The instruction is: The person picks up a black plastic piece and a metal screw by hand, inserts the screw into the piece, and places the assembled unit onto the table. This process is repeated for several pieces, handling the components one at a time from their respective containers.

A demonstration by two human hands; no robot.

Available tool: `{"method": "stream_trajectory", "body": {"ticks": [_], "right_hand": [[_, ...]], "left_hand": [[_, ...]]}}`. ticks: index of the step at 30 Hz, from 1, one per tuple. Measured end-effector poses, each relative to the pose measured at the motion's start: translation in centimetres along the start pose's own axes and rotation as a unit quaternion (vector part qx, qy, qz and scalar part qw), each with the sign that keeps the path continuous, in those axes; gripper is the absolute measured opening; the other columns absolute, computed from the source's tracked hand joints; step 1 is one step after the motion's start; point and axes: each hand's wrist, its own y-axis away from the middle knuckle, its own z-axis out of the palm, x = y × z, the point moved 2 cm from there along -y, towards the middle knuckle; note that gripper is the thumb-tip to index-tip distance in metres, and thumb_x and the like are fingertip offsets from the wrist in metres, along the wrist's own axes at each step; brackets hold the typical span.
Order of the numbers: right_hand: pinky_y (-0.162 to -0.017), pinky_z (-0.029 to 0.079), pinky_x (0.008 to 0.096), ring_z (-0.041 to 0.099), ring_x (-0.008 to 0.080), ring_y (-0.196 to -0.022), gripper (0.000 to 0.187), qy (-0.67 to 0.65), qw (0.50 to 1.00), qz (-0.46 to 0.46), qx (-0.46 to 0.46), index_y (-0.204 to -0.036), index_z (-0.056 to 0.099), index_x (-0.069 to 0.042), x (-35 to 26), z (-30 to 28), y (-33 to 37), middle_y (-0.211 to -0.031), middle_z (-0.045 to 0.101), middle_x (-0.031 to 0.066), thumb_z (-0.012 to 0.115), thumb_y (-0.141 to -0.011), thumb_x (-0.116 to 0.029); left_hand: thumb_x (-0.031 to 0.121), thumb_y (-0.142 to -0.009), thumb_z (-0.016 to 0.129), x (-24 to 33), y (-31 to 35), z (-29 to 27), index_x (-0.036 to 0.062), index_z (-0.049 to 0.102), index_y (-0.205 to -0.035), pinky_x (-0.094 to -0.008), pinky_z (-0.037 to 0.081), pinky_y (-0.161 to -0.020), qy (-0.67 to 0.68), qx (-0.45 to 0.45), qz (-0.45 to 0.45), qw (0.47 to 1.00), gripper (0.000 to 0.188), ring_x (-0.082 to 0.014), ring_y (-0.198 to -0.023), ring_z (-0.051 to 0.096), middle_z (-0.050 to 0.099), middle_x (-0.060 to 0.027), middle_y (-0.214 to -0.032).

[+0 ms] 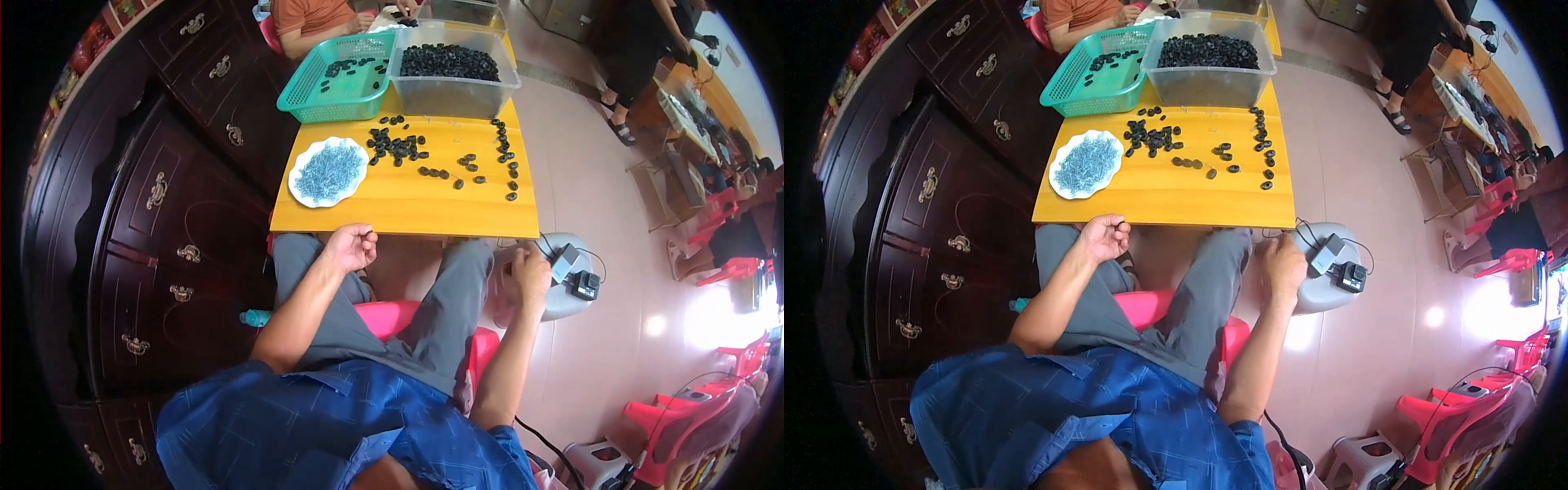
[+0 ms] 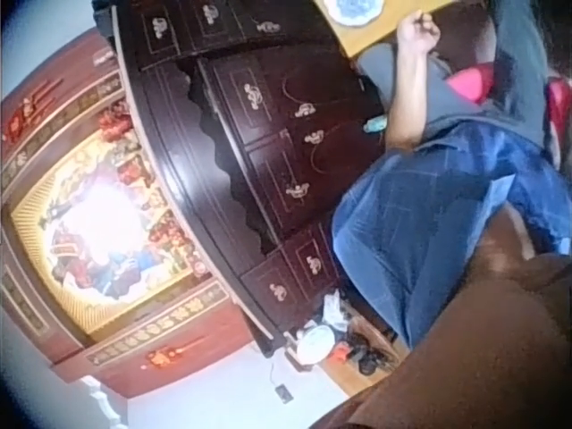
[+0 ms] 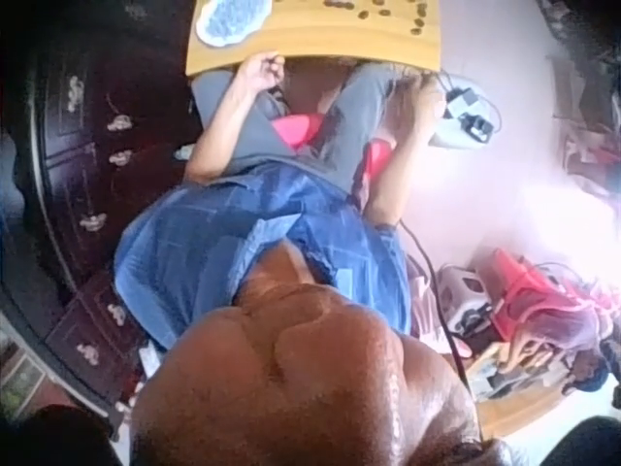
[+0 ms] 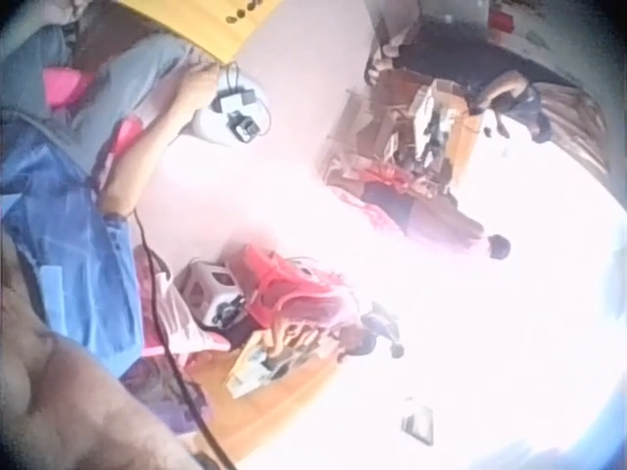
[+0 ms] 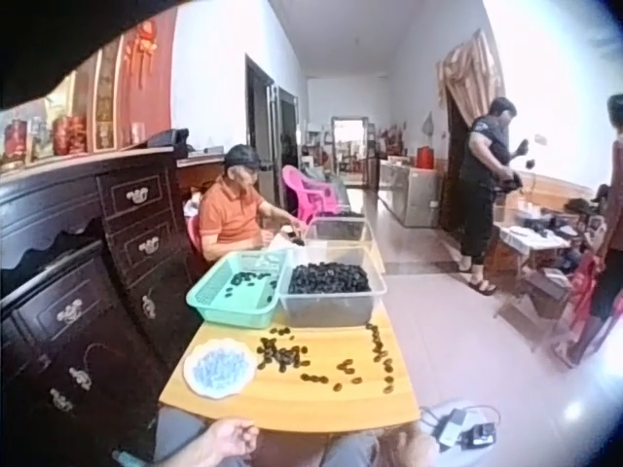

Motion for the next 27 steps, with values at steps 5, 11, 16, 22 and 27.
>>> {"method": "stream_trajectory", "body": {"ticks": [5,11,16,22,27], "right_hand": [[-0.080,0.052,0.0505,0.067,0.0428,-0.093,0.047,-0.073,0.993,0.017,0.090,-0.124,0.059,-0.003,1.9,1.9,-1.5,-0.099,0.069,0.0263,0.053,-0.095,-0.040],[-0.059,0.046,0.0240,0.057,0.0113,-0.067,0.034,-0.595,0.791,0.123,-0.078,-0.116,0.061,-0.002,3.2,4.1,-2.9,-0.085,0.061,0.0026,0.050,-0.101,-0.031],[-0.057,0.044,0.0225,0.054,0.0088,-0.067,0.024,-0.690,0.708,0.125,-0.088,-0.111,0.060,-0.001,3.2,4.0,-5.3,-0.082,0.058,0.0013,0.055,-0.099,-0.021],[-0.062,0.051,0.0224,0.058,0.0083,-0.067,0.021,-0.675,0.727,0.111,-0.066,-0.108,0.063,-0.006,2.8,4.2,-4.8,-0.082,0.063,-0.0018,0.061,-0.097,-0.023],[-0.064,0.050,0.0224,0.060,0.0088,-0.072,0.021,-0.660,0.738,0.130,-0.056,-0.110,0.064,-0.007,2.5,4.0,-3.6,-0.087,0.066,-0.0007,0.060,-0.097,-0.023]], "left_hand": [[0.015,-0.091,0.060,-0.2,0.2,0.3,0.0112,0.057,-0.084,-0.0319,0.050,-0.063,-0.003,-0.012,0.011,1.000,0.008,-0.0119,-0.058,0.054,0.061,-0.0027,-0.074],[0.016,-0.087,0.063,-0.5,0.2,0.4,0.0127,0.057,-0.083,-0.0319,0.047,-0.061,-0.024,0.000,0.038,0.999,0.008,-0.0120,-0.058,0.052,0.059,-0.0015,-0.073],[0.015,-0.088,0.062,-0.5,0.1,0.4,0.0131,0.058,-0.083,-0.0327,0.050,-0.062,-0.013,-0.023,0.024,0.999,0.007,-0.0118,-0.056,0.055,0.062,-0.0014,-0.072],[0.016,-0.086,0.063,-0.3,0.2,0.2,0.0133,0.057,-0.082,-0.0320,0.046,-0.061,-0.023,0.000,0.030,0.999,0.008,-0.0125,-0.060,0.051,0.059,-0.0010,-0.072],[0.016,-0.086,0.062,0.1,0.1,-0.6,0.0130,0.058,-0.082,-0.0320,0.047,-0.060,-0.025,-0.012,0.019,0.999,0.007,-0.0134,-0.060,0.053,0.060,-0.0014,-0.072]]}}
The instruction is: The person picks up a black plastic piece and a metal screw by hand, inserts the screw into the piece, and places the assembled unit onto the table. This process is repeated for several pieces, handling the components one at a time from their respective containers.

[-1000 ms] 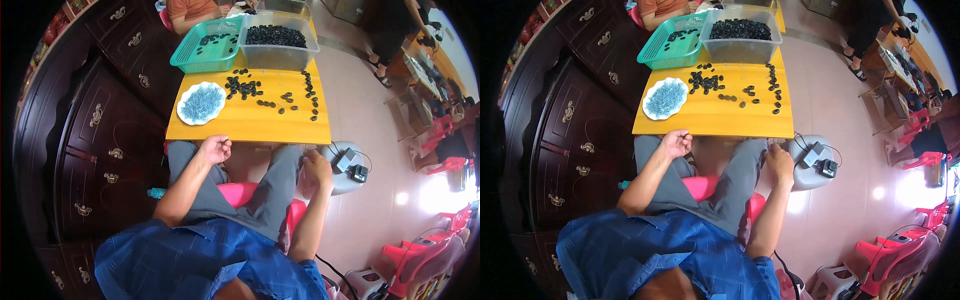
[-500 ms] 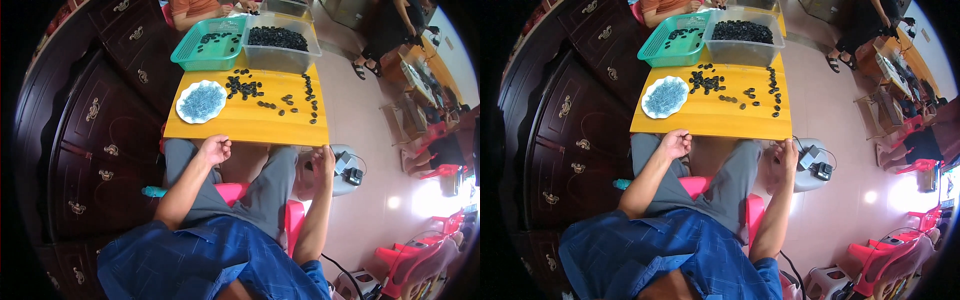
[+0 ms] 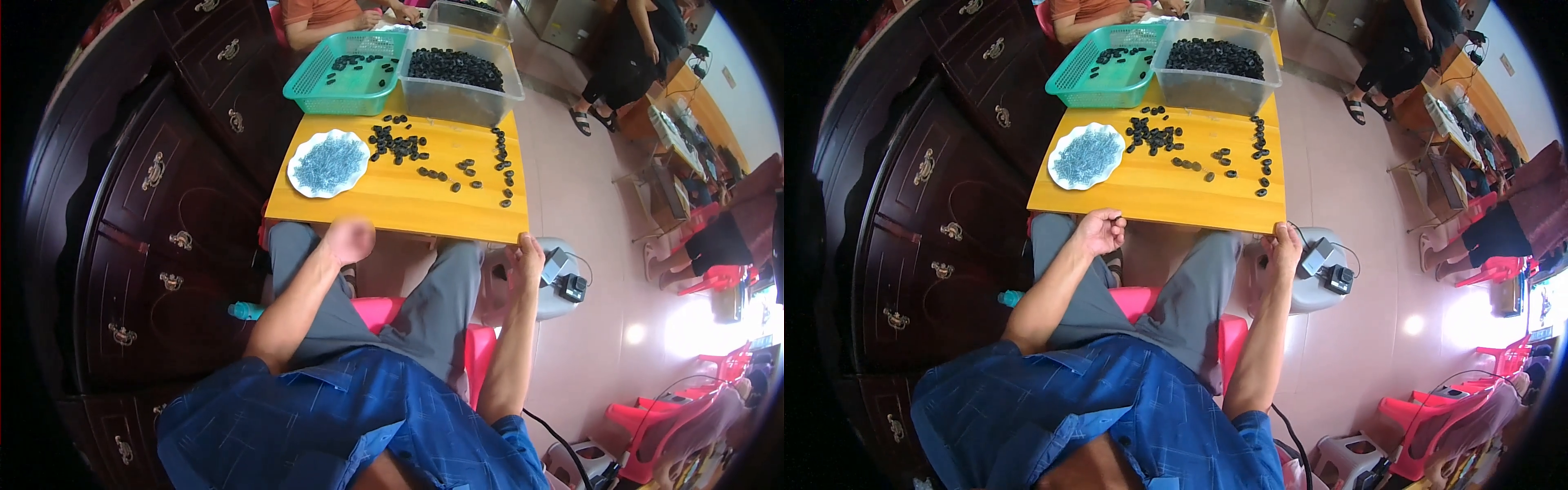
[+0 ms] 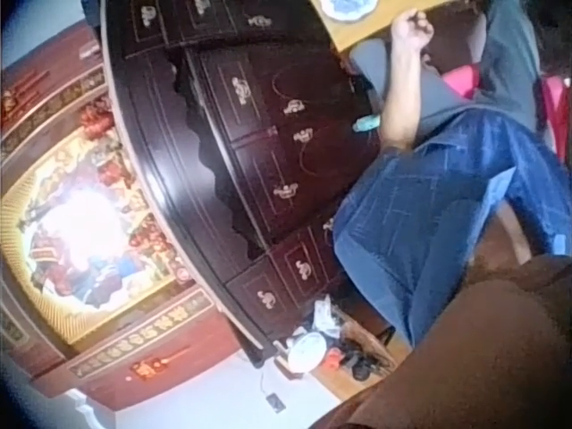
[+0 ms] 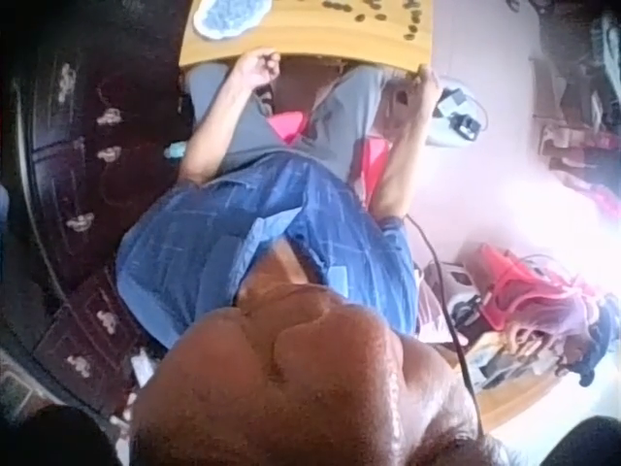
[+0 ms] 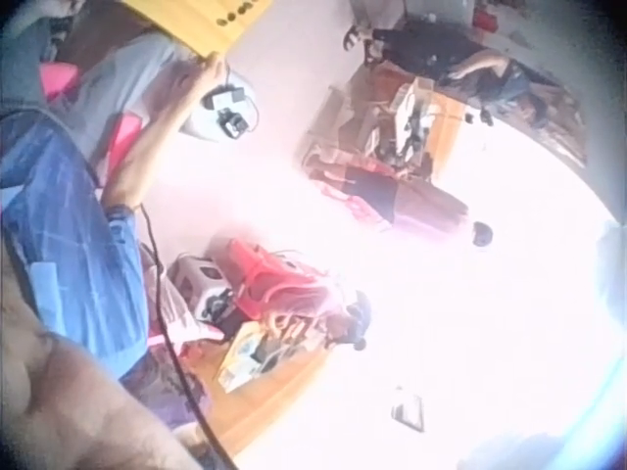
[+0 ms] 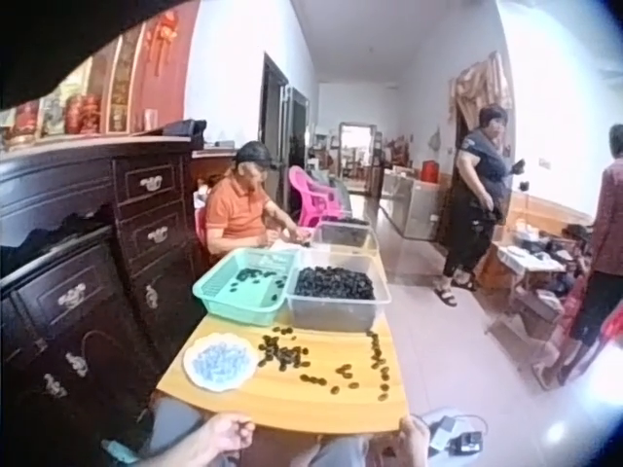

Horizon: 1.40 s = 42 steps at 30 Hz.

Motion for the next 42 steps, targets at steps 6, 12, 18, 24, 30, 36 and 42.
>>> {"method": "stream_trajectory", "body": {"ticks": [6,12,18,24,30,36,42], "right_hand": [[-0.066,0.050,0.0232,0.061,0.0098,-0.074,0.024,-0.015,1.000,0.005,0.012,-0.114,0.063,-0.005,0.2,0.2,1.3,-0.089,0.066,0.0000,0.060,-0.097,-0.023],[-0.062,0.050,0.0215,0.061,0.0095,-0.072,0.027,-0.018,1.000,0.013,-0.003,-0.116,0.061,-0.003,0.1,0.1,2.1,-0.089,0.066,0.0019,0.060,-0.098,-0.022],[-0.068,0.054,0.0288,0.064,0.0179,-0.083,0.037,0.158,0.987,-0.008,-0.014,-0.125,0.057,-0.002,-1.4,-0.5,1.7,-0.095,0.067,0.0083,0.063,-0.094,-0.021],[-0.087,0.051,0.0352,0.062,0.0253,-0.109,0.042,0.392,0.837,-0.351,0.152,-0.128,0.055,0.000,-7.1,5.8,6.7,-0.124,0.062,0.0185,0.064,-0.091,-0.016],[-0.074,0.054,0.0336,0.071,0.0213,-0.084,0.021,0.323,0.879,-0.351,-0.001,-0.110,0.067,-0.003,-4.5,11.7,6.3,-0.090,0.073,0.0115,0.065,-0.090,-0.012],[-0.076,0.054,0.0397,0.070,0.0309,-0.080,0.022,0.458,0.844,-0.270,-0.069,-0.103,0.069,-0.006,-3.2,12.1,6.4,-0.085,0.072,0.0142,0.065,-0.087,-0.019],[-0.077,0.054,0.0390,0.071,0.0305,-0.082,0.025,0.453,0.856,-0.242,-0.059,-0.104,0.070,-0.005,-4.2,11.5,6.0,-0.087,0.072,0.0149,0.064,-0.087,-0.022]], "left_hand": [[0.015,-0.088,0.060,0.3,0.1,-0.6,0.0119,0.059,-0.082,-0.0322,0.050,-0.062,-0.007,-0.018,0.001,1.000,0.007,-0.0113,-0.055,0.055,0.063,-0.0013,-0.071],[0.016,-0.086,0.063,0.4,0.7,-0.8,0.0131,0.058,-0.079,-0.0322,0.048,-0.061,-0.022,-0.008,0.005,1.000,0.009,-0.0131,-0.058,0.053,0.060,-0.0014,-0.071],[0.017,-0.089,0.062,-0.5,1.7,-0.5,0.0082,0.065,-0.099,-0.0310,0.049,-0.061,-0.061,-0.019,0.005,0.998,0.013,-0.0102,-0.059,0.053,0.060,0.0001,-0.073],[0.019,-0.090,0.068,-2.3,5.0,5.1,0.0010,0.067,-0.105,-0.0231,0.050,-0.058,-0.365,-0.085,0.096,0.922,0.023,-0.0087,-0.062,0.059,0.066,-0.0036,-0.081],[0.012,-0.091,0.065,1.0,1.6,12.0,0.0008,0.064,-0.093,-0.0221,0.046,-0.058,-0.545,-0.077,0.303,0.778,0.011,-0.0059,-0.064,0.055,0.066,-0.0009,-0.080],[0.015,-0.085,0.068,0.3,-1.9,17.7,0.0044,0.065,-0.094,-0.0352,0.052,-0.063,-0.682,-0.038,0.462,0.566,0.015,-0.0215,-0.069,0.066,0.069,-0.0091,-0.076],[0.021,-0.083,0.068,-0.9,-4.8,19.4,0.0084,0.068,-0.098,-0.0440,0.054,-0.067,-0.729,0.014,0.520,0.445,0.020,-0.0317,-0.078,0.068,0.070,-0.0129,-0.084]]}}
